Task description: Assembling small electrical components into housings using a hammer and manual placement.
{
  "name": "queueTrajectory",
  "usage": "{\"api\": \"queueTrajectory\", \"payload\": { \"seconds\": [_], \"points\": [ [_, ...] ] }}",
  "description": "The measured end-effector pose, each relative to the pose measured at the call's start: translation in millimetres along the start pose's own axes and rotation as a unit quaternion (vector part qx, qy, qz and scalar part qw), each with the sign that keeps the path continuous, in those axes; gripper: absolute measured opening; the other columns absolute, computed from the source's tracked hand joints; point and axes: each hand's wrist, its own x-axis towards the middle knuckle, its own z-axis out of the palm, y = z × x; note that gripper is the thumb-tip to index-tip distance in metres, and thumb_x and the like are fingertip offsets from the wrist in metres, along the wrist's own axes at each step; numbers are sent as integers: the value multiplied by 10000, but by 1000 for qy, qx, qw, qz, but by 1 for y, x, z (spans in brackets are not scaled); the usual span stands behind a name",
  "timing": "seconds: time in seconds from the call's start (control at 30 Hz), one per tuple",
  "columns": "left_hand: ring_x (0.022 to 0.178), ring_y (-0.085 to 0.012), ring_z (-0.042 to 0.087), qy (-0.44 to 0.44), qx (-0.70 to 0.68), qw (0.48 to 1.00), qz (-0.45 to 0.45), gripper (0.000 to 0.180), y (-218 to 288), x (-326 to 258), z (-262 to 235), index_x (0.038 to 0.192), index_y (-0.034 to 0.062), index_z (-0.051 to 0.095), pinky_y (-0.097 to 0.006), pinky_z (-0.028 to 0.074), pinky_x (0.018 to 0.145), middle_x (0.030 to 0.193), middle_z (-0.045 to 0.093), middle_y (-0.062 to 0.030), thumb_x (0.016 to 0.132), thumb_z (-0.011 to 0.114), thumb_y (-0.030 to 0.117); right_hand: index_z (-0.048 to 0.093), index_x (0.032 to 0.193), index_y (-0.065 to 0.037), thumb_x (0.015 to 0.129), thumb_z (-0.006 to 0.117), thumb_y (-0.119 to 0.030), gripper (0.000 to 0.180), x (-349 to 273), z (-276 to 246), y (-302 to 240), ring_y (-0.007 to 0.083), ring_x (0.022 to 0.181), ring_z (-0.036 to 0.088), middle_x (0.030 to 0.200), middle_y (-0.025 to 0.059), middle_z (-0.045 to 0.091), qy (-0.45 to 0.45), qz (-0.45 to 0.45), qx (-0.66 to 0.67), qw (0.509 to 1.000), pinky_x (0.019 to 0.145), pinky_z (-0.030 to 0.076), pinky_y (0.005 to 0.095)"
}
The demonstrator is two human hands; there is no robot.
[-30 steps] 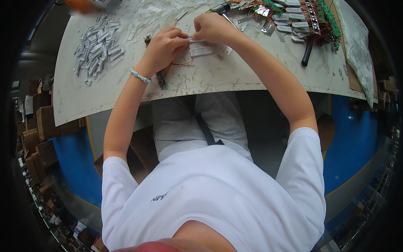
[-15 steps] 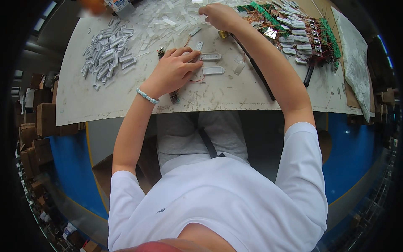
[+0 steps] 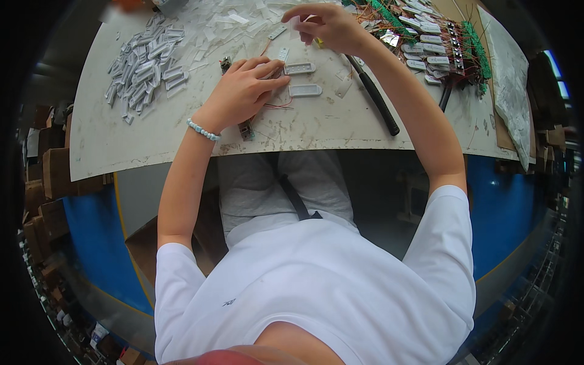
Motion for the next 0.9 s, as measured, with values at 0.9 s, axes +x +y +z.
{"api": "queueTrajectory", "payload": {
  "seconds": [0.9],
  "points": [
    [1297,-256,503,8,19,1000,-21,359,3,-5,5,1204,232,682,-420,412,1069,1373,589,-19,879,604,99,721,984,10,810,737,-23,177,-47,50,3,253,884,687,1051,108,699,36,-136,-191,971,787,552,317]
  ]
}}
